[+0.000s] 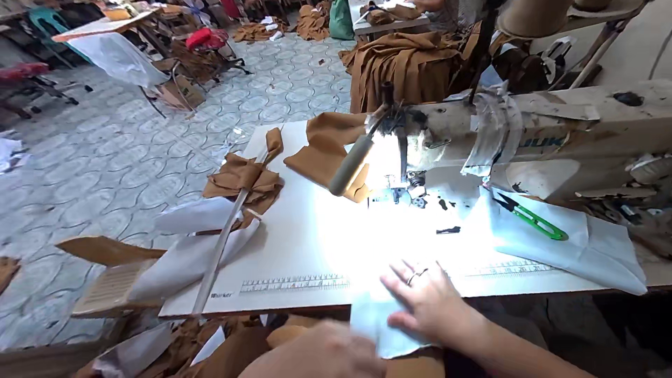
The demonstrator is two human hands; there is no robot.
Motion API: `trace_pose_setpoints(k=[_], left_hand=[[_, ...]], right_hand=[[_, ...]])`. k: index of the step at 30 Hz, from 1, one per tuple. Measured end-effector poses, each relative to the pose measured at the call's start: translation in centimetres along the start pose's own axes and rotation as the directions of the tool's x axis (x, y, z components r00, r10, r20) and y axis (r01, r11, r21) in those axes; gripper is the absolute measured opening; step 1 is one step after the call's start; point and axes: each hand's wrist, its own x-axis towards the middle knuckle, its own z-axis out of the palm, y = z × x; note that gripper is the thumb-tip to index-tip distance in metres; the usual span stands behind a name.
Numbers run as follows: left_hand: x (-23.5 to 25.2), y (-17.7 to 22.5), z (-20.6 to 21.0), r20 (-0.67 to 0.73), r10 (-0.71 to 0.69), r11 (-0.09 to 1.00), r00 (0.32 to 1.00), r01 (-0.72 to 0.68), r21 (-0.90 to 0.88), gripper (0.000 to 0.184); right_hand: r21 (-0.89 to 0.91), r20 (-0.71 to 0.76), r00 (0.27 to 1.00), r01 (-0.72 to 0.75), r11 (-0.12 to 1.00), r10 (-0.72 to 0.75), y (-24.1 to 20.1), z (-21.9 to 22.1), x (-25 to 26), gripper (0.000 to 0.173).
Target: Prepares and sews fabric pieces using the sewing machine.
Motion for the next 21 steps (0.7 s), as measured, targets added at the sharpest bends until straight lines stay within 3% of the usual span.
trace_pose_setpoints(k=[2, 4, 5, 6, 7, 9, 13, 17, 21], left_hand=[[1.1, -2.7, 0.7, -0.245, -0.134, 0.968, 0.960, 0.180, 0.177, 0.016], [2.6, -6.6, 1.7, -0.388, -0.453, 0.822, 0.803, 0.544, 0.167, 0.017], [3.1, -8.4, 2.1, -0.385, -0.603, 0.719, 0.699, 0.685, 0.119, 0.027], [3.4, -10.2, 2.7, -0.395, -0.667, 0.653, 0.632, 0.751, 0.098, 0.034], [3.3, -11.6, 3.5, -0.443, -0.658, 0.636, 0.609, 0.765, 0.107, 0.037], [2.9, -13.4, 5.2, -0.603, -0.504, 0.656, 0.618, 0.729, 0.199, 0.038], [2.9, -13.9, 5.8, -0.670, -0.399, 0.644, 0.626, 0.711, 0.282, 0.035], [2.8, -14.1, 5.6, -0.663, -0.412, 0.652, 0.625, 0.711, 0.265, 0.031], [2.7, -14.5, 5.9, -0.719, -0.255, 0.667, 0.646, 0.656, 0.354, 0.025]], right_hand=[[0.162, 0.004, 0.997, 0.079, 0.984, -0.080, -2.3, 0.2, 0.2, 0.045], [0.325, 0.150, 0.988, -0.011, 0.946, -0.040, -3.8, -1.8, -0.5, 0.030], [0.270, 0.053, 0.997, 0.048, 0.962, -0.064, -3.6, -1.2, -1.0, 0.023], [0.145, -0.072, 0.992, 0.115, 0.983, -0.105, -2.9, 0.1, -1.5, 0.020], [0.004, -0.159, 0.975, 0.155, 0.988, -0.152, -2.1, 1.3, -2.0, 0.021], [-0.182, -0.181, 0.967, 0.146, 0.972, -0.179, -1.1, 1.9, -2.7, 0.023], [-0.261, -0.151, 0.978, 0.099, 0.960, -0.142, -0.2, 1.0, -3.7, 0.030], [-0.099, -0.177, 0.976, 0.111, 0.989, -0.128, 1.2, 0.2, -3.9, 0.022], [0.239, -0.173, 0.983, -0.023, 0.971, 0.065, 2.3, -2.1, -1.7, 0.040]])
